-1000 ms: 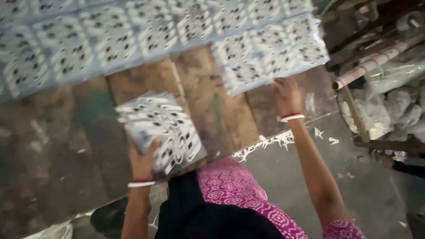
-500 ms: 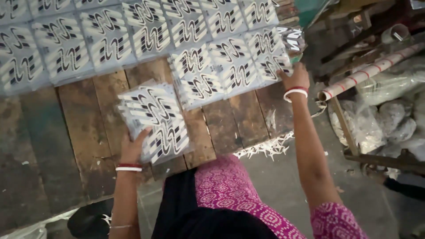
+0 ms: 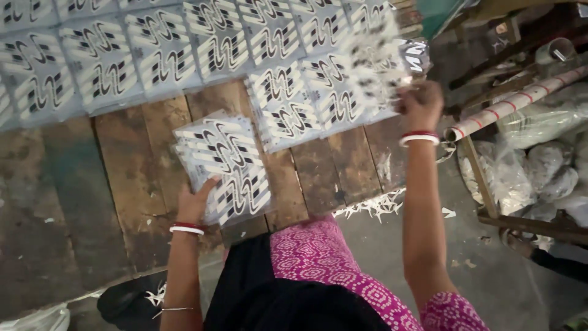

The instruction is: Counting and stacking printed stickers on a wooden workbench.

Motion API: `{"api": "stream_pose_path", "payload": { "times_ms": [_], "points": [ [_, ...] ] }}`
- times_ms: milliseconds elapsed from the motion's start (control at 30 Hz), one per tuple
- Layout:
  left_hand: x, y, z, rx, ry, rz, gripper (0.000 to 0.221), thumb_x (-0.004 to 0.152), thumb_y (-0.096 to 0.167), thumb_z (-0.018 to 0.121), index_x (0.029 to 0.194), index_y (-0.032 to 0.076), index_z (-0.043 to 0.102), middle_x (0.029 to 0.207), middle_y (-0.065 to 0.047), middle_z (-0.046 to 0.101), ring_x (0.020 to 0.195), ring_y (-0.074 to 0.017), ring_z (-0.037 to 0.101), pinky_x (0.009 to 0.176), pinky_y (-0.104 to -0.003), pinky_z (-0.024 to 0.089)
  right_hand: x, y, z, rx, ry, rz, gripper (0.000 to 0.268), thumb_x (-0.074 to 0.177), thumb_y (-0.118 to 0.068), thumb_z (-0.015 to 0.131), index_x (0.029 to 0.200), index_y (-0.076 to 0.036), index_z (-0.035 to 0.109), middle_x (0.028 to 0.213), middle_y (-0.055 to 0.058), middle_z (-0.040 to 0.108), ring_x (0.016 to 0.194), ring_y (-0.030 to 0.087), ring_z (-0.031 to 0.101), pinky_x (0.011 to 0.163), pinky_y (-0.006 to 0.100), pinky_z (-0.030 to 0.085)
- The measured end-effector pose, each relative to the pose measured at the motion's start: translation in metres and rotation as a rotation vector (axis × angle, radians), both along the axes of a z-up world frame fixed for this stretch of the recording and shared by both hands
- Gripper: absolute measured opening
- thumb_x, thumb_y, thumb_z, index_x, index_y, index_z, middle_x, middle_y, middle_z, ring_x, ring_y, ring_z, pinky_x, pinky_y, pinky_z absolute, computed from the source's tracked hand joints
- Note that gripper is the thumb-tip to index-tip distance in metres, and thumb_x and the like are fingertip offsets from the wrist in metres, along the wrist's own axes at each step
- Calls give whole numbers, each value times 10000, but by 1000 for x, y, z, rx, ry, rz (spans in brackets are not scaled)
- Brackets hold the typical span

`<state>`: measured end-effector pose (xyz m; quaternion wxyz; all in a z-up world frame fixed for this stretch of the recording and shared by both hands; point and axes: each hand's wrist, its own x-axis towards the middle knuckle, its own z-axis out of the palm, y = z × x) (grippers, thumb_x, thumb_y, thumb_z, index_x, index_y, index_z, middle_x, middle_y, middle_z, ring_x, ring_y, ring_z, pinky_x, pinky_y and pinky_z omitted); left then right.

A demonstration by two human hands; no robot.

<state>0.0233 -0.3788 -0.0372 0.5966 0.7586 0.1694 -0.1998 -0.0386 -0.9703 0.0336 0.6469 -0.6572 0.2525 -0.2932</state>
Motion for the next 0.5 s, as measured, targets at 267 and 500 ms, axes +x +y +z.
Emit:
{"api": "stream_pose_path", "payload": {
  "times_ms": [267, 500],
  "points": [
    [0, -9, 25, -45, -102, -41, 759, 748, 333, 890, 1323, -58, 585, 1211, -157, 718, 1057, -213, 698, 935, -357, 548, 44, 65, -46, 251, 92, 14, 255, 949, -9, 729, 1147, -35, 571, 935, 142, 767, 632, 169, 685, 571, 301, 597],
    [3, -7, 24, -99, -207, -94, 706, 797, 269, 871, 1366, -11, 562, 1239, -135, 708, 1077, -200, 687, 952, -340, 538, 39, 74, -24, 256, 71, 34, 284, 986, 4, 722, 1199, -30, 537, 981, 165, 753, 704, 185, 727, 621, 316, 626]
  ]
}}
